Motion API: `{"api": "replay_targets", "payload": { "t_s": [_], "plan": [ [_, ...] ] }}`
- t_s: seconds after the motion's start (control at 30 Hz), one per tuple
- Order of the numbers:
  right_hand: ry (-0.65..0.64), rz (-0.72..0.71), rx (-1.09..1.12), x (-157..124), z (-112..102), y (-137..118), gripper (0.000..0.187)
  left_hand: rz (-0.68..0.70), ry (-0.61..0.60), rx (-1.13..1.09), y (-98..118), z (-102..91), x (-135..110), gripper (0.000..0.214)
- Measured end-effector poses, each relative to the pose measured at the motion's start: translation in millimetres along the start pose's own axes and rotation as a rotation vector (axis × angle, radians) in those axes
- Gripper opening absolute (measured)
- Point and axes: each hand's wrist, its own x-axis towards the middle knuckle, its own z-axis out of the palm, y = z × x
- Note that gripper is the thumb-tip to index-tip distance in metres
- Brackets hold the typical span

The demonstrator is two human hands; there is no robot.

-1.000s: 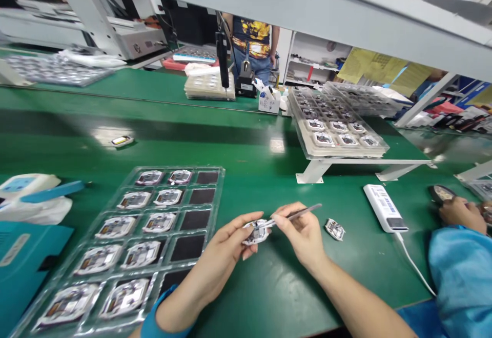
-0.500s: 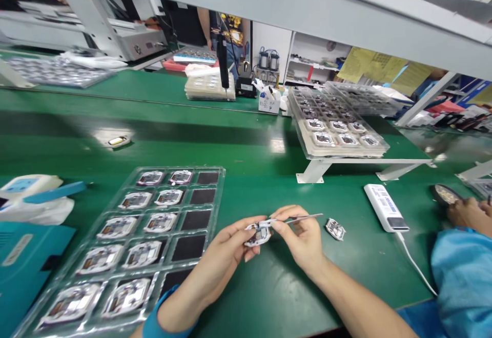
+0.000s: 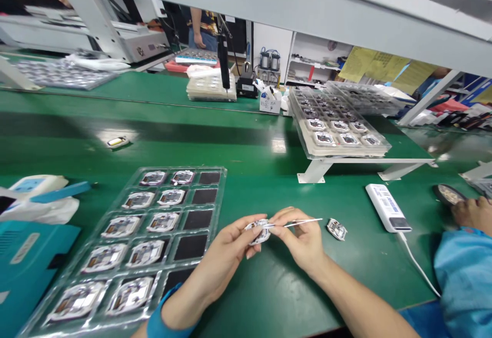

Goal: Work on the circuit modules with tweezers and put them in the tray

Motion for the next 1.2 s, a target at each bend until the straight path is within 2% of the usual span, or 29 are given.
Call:
{"api": "replay_targets", "payload": {
  "t_s": [0.2, 0.37, 0.63, 0.9, 1.2],
  "plan": [
    [0.096, 0.156, 0.056, 3, -1, 1, 0.017, 0.154, 0.040, 0.210, -2, -1.4, 1, 0.039],
    [0.091, 0.253, 0.111, 5, -1, 4, 0.021, 0.265, 0.034, 0.334, -7, -4.0, 3, 0.033],
    [0.109, 0.305, 0.109, 8, -2, 4, 0.026, 0.278, -0.006, 0.355, -14, -7.9, 5, 0.036],
    [0.168, 0.282, 0.077, 6, 0, 5, 0.024, 0.286, -0.030, 0.351, -14, -9.7, 5, 0.037],
    [0.140, 0.280, 0.060, 6, -2, 3, 0.024, 0.298, -0.030, 0.387, -15, -10.8, 4, 0.036]
  ]
}}
